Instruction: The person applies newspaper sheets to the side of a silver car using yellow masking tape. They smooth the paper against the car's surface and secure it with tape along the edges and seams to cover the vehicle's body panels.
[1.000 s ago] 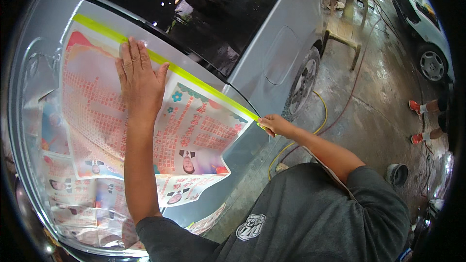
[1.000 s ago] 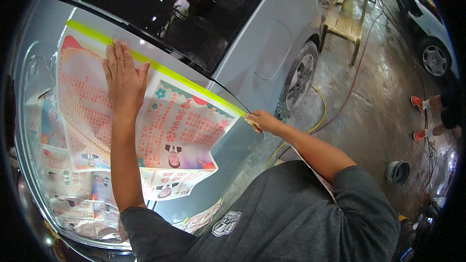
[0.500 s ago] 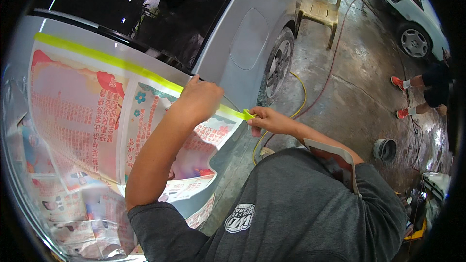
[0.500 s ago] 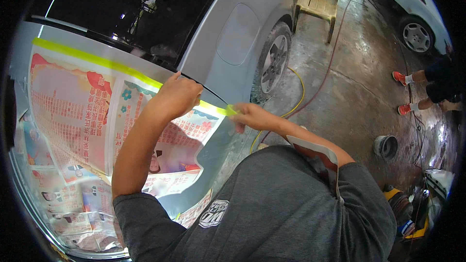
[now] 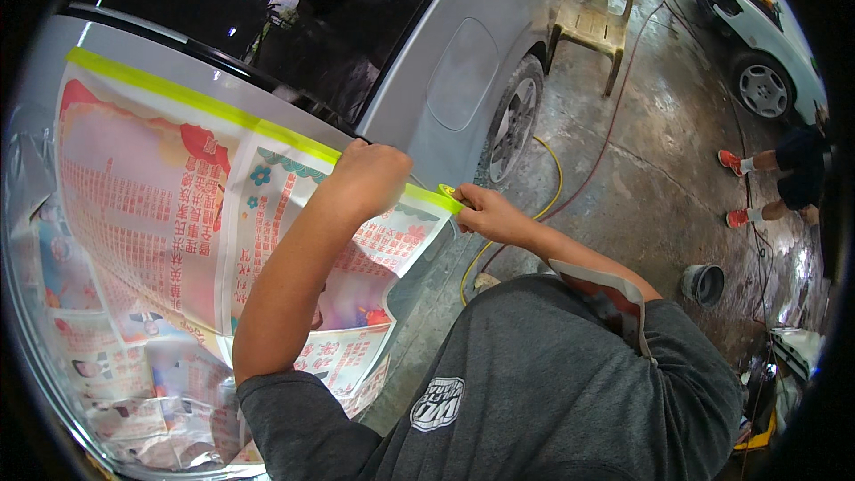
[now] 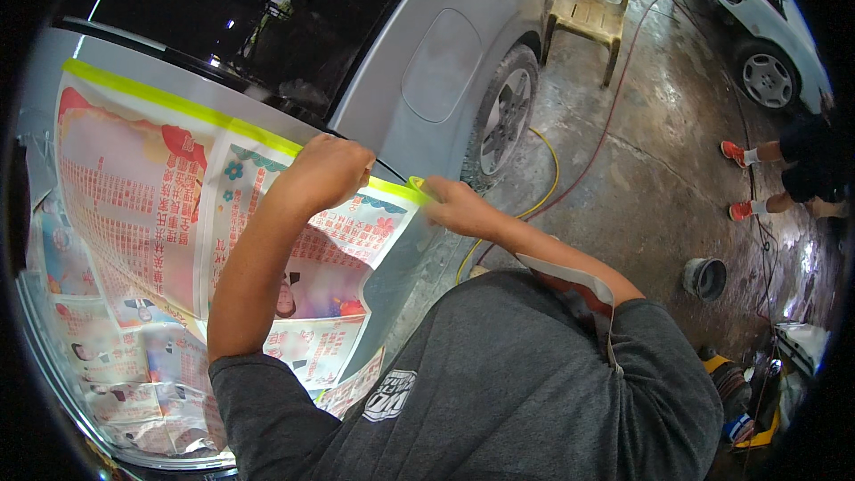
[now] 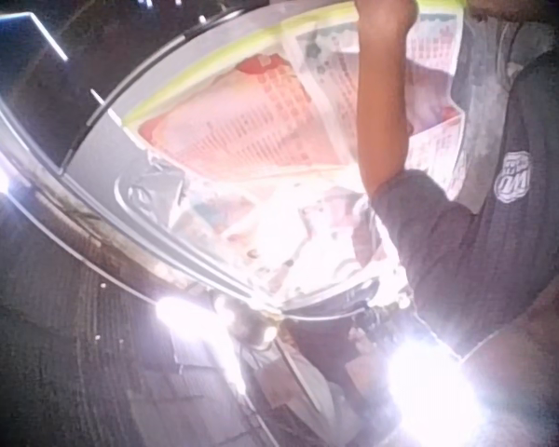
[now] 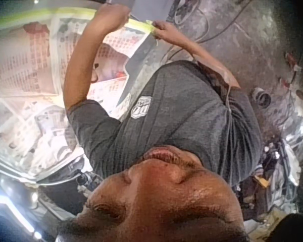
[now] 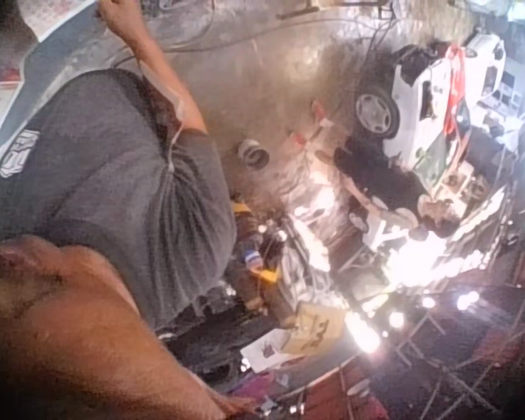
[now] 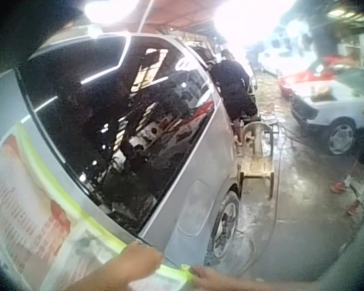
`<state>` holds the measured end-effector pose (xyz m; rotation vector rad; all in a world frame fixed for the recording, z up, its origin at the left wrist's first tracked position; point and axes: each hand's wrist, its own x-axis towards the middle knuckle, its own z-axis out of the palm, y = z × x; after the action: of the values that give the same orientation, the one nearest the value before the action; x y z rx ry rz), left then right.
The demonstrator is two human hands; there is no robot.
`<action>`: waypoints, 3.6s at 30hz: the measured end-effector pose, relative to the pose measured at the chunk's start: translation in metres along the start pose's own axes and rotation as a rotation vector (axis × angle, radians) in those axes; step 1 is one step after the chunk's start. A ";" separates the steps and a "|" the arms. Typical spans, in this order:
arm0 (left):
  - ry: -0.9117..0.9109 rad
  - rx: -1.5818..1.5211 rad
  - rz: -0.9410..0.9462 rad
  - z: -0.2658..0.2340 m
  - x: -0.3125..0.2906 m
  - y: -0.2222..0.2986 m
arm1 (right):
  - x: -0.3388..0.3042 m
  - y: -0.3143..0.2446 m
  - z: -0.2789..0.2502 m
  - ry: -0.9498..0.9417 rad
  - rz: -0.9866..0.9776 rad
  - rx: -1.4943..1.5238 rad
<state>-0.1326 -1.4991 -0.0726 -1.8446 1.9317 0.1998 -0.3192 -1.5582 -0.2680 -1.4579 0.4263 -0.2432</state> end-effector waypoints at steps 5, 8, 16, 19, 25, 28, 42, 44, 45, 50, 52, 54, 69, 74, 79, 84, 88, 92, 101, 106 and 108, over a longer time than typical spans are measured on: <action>-0.099 0.034 0.010 0.003 0.004 0.011 | 0.006 0.022 -0.010 -0.001 -0.291 -0.882; -0.009 0.069 0.049 0.001 0.002 0.011 | 0.008 0.061 -0.029 -0.022 0.017 -0.839; -0.020 0.061 0.044 -0.011 0.000 0.015 | 0.005 -0.014 -0.029 -0.105 -0.447 -0.305; -0.100 0.054 -0.021 -0.026 0.003 0.011 | -0.003 -0.010 -0.030 -0.087 -0.227 -0.036; -0.226 0.154 -0.216 -0.097 -0.039 -0.042 | -0.020 -0.030 -0.035 -0.281 -0.196 0.003; -0.254 0.140 -0.278 -0.139 -0.062 -0.071 | -0.026 -0.033 -0.042 -0.325 -0.145 0.012; 0.102 0.144 -0.055 -0.160 -0.167 0.049 | 0.009 -0.037 -0.125 0.074 -0.283 -0.207; 0.407 0.149 -0.148 -0.126 -0.194 0.069 | 0.026 -0.040 -0.136 0.080 -0.358 -0.134; 0.572 0.169 -0.169 -0.113 -0.205 0.077 | 0.038 -0.039 -0.143 0.090 -0.455 -0.185; 0.476 -0.212 -0.666 -0.071 -0.262 0.151 | 0.065 -0.088 -0.100 0.033 -0.739 -0.624; 0.492 -0.321 -0.819 -0.038 -0.285 0.175 | 0.065 -0.106 -0.069 0.005 -0.727 -0.565; 0.482 -0.455 -0.956 0.001 -0.310 0.201 | 0.054 -0.126 -0.031 -0.036 -0.789 -0.653; 0.744 -1.214 -1.670 0.322 -0.523 0.415 | -0.097 -0.134 0.409 -0.807 -0.955 -0.889; 0.794 -1.231 -1.956 0.355 -0.588 0.485 | -0.165 -0.114 0.562 -1.030 -1.082 -0.819; 0.841 -1.266 -2.217 0.372 -0.608 0.540 | -0.231 -0.102 0.668 -1.283 -1.162 -0.786; 0.948 -1.148 -2.492 0.389 -0.619 0.579 | -0.281 -0.079 0.755 -1.459 -1.269 -0.638; 0.886 -0.951 -2.638 0.416 -0.649 0.597 | -0.307 -0.060 0.825 -1.586 -1.354 -0.600; 0.824 -0.911 -2.805 0.457 -0.700 0.612 | -0.322 -0.043 0.898 -1.689 -1.403 -0.591; 0.727 -0.723 -3.087 0.545 -0.854 0.646 | -0.361 -0.015 1.084 -1.804 -1.341 -0.549; 0.724 -0.673 -3.095 0.586 -0.921 0.663 | -0.381 -0.006 1.169 -1.790 -1.341 -0.569; 0.615 -0.571 -3.053 0.597 -0.952 0.658 | -0.388 -0.001 1.196 -1.765 -1.363 -0.597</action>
<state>-0.6434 -0.3309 -0.3370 2.0353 1.7517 0.6343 -0.1640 -0.3164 -0.1480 -1.7170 -2.0966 0.2057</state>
